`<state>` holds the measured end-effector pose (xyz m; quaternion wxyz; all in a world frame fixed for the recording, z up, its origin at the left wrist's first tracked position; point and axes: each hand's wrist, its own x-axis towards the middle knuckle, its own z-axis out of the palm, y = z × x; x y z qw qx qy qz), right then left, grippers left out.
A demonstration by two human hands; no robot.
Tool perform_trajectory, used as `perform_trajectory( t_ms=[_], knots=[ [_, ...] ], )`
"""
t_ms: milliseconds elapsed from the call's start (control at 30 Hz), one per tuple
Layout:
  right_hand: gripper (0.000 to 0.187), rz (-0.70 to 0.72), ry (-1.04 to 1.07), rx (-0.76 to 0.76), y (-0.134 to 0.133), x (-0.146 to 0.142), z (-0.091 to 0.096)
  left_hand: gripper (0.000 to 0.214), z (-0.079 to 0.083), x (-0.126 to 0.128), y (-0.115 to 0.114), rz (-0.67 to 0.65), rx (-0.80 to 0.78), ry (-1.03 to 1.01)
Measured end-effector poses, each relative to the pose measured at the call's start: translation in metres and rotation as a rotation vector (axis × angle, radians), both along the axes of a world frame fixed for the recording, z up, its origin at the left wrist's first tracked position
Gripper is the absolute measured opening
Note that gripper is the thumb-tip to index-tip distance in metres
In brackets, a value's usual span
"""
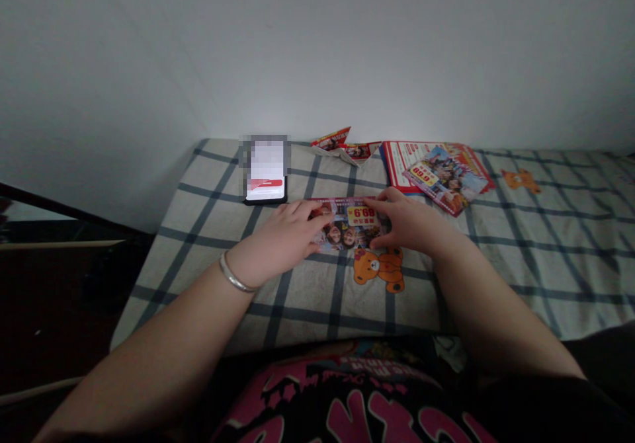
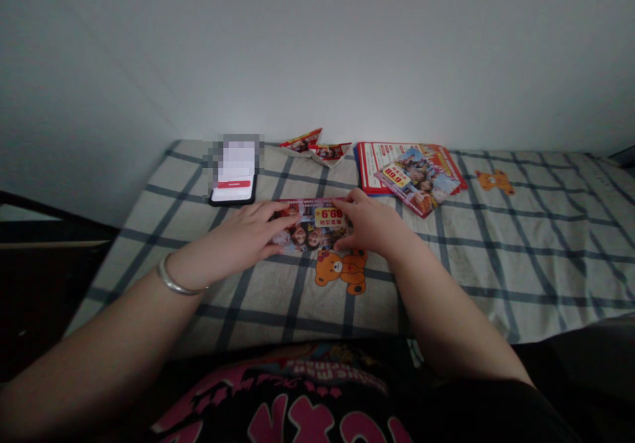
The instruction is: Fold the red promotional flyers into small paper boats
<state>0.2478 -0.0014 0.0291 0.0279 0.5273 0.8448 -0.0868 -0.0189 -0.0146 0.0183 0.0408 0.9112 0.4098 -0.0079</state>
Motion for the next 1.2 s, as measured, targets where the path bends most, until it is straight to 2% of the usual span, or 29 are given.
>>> perform_trajectory(
  t_ms=[433,700,867,1000,1100,1200],
  knots=[
    [0.076,0.044,0.017,-0.043,0.002,0.013,0.000,0.058,0.004,-0.005,0.008,-0.019,-0.039,-0.047],
    [0.073,0.038,0.034,-0.030,0.002,0.014,-0.003,0.056,-0.002,-0.009,0.015,-0.054,0.005,-0.100],
    [0.071,-0.027,0.024,0.053,-0.005,-0.003,-0.005,0.052,-0.008,0.004,0.005,0.025,0.116,-0.116],
    [0.066,-0.053,0.007,0.128,-0.011,-0.017,-0.010,0.062,-0.011,0.020,-0.006,0.128,0.179,-0.126],
    [0.066,-0.057,0.008,0.150,-0.013,-0.022,-0.013,0.056,-0.011,0.030,-0.012,0.216,0.201,-0.114],
    [0.066,-0.053,0.013,0.149,-0.013,-0.023,-0.013,0.052,-0.012,0.037,-0.014,0.242,0.216,-0.130]
  ],
)
